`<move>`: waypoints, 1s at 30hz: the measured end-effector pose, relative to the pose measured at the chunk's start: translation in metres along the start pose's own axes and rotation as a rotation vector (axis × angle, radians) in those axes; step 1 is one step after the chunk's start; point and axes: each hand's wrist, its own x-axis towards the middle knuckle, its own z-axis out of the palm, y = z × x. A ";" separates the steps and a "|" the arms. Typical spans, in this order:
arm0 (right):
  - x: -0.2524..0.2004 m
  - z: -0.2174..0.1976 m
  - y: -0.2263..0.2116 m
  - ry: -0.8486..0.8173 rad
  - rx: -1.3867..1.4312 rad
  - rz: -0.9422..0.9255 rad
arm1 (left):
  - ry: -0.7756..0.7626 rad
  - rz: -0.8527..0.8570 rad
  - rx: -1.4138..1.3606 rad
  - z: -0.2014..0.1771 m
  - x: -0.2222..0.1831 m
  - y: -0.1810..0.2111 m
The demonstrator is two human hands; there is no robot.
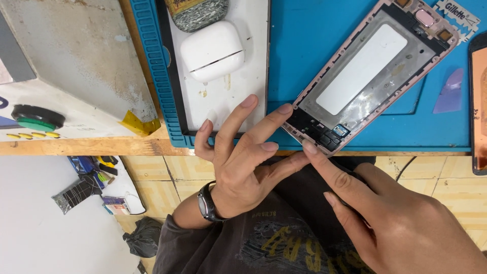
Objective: A technician is disassembling and repairing a smartphone using a precision pry tool on an anti-static work mat.
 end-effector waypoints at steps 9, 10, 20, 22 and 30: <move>-0.015 0.003 0.020 0.018 -0.173 -0.024 | -0.069 0.003 -0.001 -0.005 -0.003 -0.002; -0.016 0.001 0.024 0.001 -0.162 -0.043 | -0.075 0.010 0.022 -0.005 -0.004 -0.002; -0.011 -0.002 0.023 0.023 -0.235 -0.094 | -0.087 -0.002 -0.013 -0.004 -0.002 -0.001; -0.007 -0.003 0.018 0.019 -0.249 -0.046 | -0.046 -0.010 0.039 -0.002 -0.001 0.000; 0.001 -0.012 0.012 -0.010 -0.278 -0.018 | -0.079 -0.009 -0.005 -0.006 -0.001 0.000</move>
